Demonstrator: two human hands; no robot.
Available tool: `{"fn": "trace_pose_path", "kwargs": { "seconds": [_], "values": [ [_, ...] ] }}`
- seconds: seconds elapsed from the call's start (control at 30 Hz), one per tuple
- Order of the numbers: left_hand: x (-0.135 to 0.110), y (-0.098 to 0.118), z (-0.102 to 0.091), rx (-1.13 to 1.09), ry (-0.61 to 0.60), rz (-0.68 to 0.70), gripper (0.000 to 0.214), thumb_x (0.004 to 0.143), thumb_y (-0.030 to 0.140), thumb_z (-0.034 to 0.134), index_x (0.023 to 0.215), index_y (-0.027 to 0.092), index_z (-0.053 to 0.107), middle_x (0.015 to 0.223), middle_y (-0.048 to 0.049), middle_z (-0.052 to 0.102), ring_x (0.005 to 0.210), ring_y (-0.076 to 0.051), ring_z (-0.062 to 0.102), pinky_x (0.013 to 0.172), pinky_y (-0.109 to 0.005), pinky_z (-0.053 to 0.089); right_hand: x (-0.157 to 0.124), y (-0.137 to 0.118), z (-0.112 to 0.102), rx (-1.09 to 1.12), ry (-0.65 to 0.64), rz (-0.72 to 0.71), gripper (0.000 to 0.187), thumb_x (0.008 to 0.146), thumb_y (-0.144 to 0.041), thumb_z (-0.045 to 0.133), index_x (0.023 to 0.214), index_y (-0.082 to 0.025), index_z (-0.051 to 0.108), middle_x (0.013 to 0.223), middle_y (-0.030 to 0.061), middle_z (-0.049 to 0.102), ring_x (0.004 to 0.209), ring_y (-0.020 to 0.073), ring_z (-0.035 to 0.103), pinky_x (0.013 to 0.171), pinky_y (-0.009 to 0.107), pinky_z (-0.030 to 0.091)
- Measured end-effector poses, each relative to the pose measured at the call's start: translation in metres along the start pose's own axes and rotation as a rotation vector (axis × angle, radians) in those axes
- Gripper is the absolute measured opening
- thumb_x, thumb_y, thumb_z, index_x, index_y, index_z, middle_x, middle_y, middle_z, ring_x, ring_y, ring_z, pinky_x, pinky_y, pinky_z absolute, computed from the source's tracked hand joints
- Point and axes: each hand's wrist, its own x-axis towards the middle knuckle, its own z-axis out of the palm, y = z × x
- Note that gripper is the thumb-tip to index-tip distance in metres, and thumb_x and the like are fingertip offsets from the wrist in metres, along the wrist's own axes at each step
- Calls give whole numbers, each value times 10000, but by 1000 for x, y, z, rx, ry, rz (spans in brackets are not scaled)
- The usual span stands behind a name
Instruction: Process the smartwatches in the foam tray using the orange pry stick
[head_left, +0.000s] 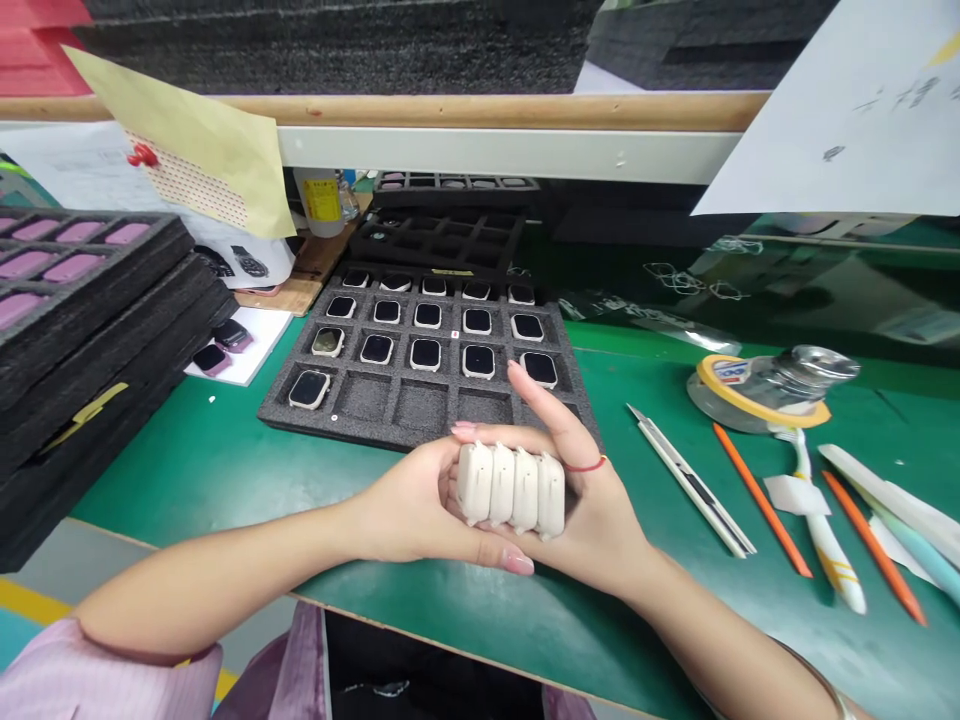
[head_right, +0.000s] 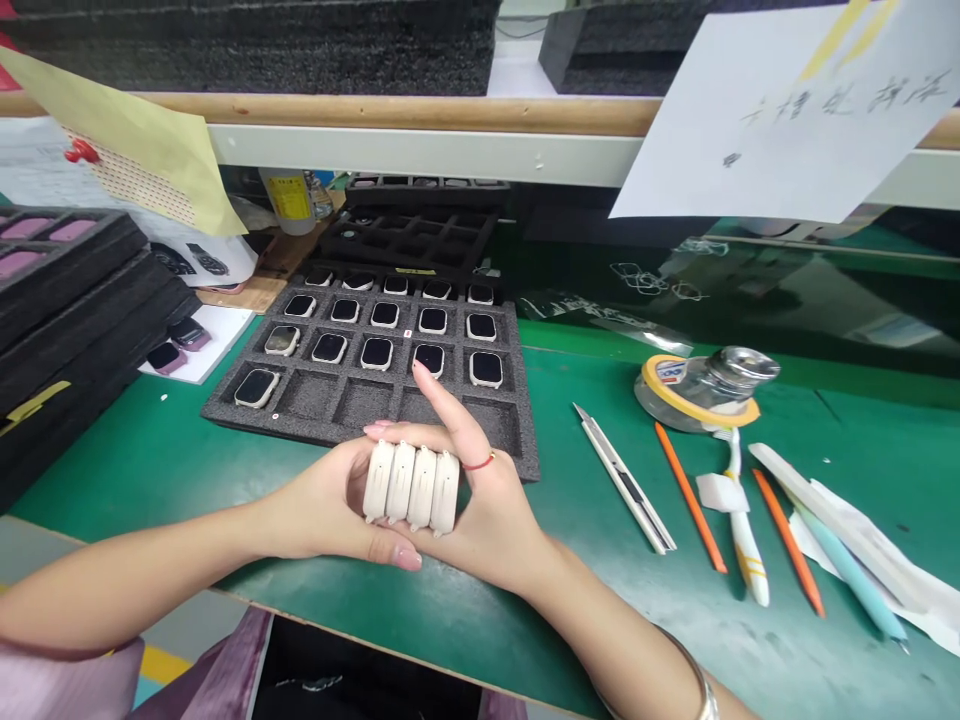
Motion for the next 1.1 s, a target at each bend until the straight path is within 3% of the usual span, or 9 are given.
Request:
{"fn": "trace_pose_path", "kwargs": {
  "seconds": [0.13,0.27,0.37,0.43,0.5,0.6,0.67,0.97,1.1],
  "values": [
    [1,-2,-1,-8,-14,67,348,678,170,864,986,175,703,959,-36,677,922,-201,649,842,-303,526,0,-1,2,-62,-20,-79,970,791,-339,843,1582,-354,283,1290,57,716,1176,286,703,1044,464,585],
    [-2,-7,2,68,123,58,326,679,274,883,943,166,724,953,-44,703,951,-223,659,858,-322,529,-2,-2,4,-151,-89,-148,872,910,-325,717,1610,-358,198,1384,64,661,1262,294,647,1097,519,527],
    [-6,-8,4,174,212,60,394,671,310,901,1003,169,740,934,-41,742,901,-213,686,830,-312,541,-2,-5,2,-138,-119,-142,1025,841,-394,788,1623,-365,125,1498,68,562,1405,313,512,1174,544,439],
    [-9,-7,3,261,250,141,427,690,307,895,1068,181,741,992,-45,765,925,-209,702,852,-304,546,-1,-7,0,-37,-99,-64,1107,720,-529,850,1609,-350,215,1547,87,502,1426,332,482,1174,526,444],
    [-10,-7,0,361,250,269,426,715,299,880,1102,189,741,1058,-51,774,966,-215,715,877,-303,552,0,-8,-2,81,-83,36,1037,678,-580,851,1556,-313,368,1488,108,566,1348,326,571,1107,482,520],
    [-8,-9,-5,472,196,423,426,716,302,881,1107,200,745,1104,-44,780,973,-216,733,869,-293,568,1,-8,-2,89,-73,92,782,689,-464,893,1384,-258,598,1295,93,719,1158,287,710,1003,409,596],
    [-7,-10,-7,510,170,470,423,730,301,876,1123,215,743,1137,-30,777,978,-204,742,865,-269,573,1,-7,-1,36,-60,67,701,670,-395,915,1306,-246,662,1243,81,748,1104,279,736,985,394,605],
    [-6,-12,-7,598,170,553,359,786,331,834,1101,191,736,1120,-36,787,980,-200,758,870,-255,592,1,-7,-1,8,-59,20,687,663,-338,926,1293,-268,662,1250,54,747,1108,249,736,997,364,599],
    [-5,-15,-7,643,206,594,354,788,231,828,1121,188,717,1149,-46,778,1057,-206,740,933,-273,575,2,-4,-4,266,-110,155,836,711,-640,802,1419,-276,547,1404,106,648,1269,297,644,1029,424,579]
  ]
}}
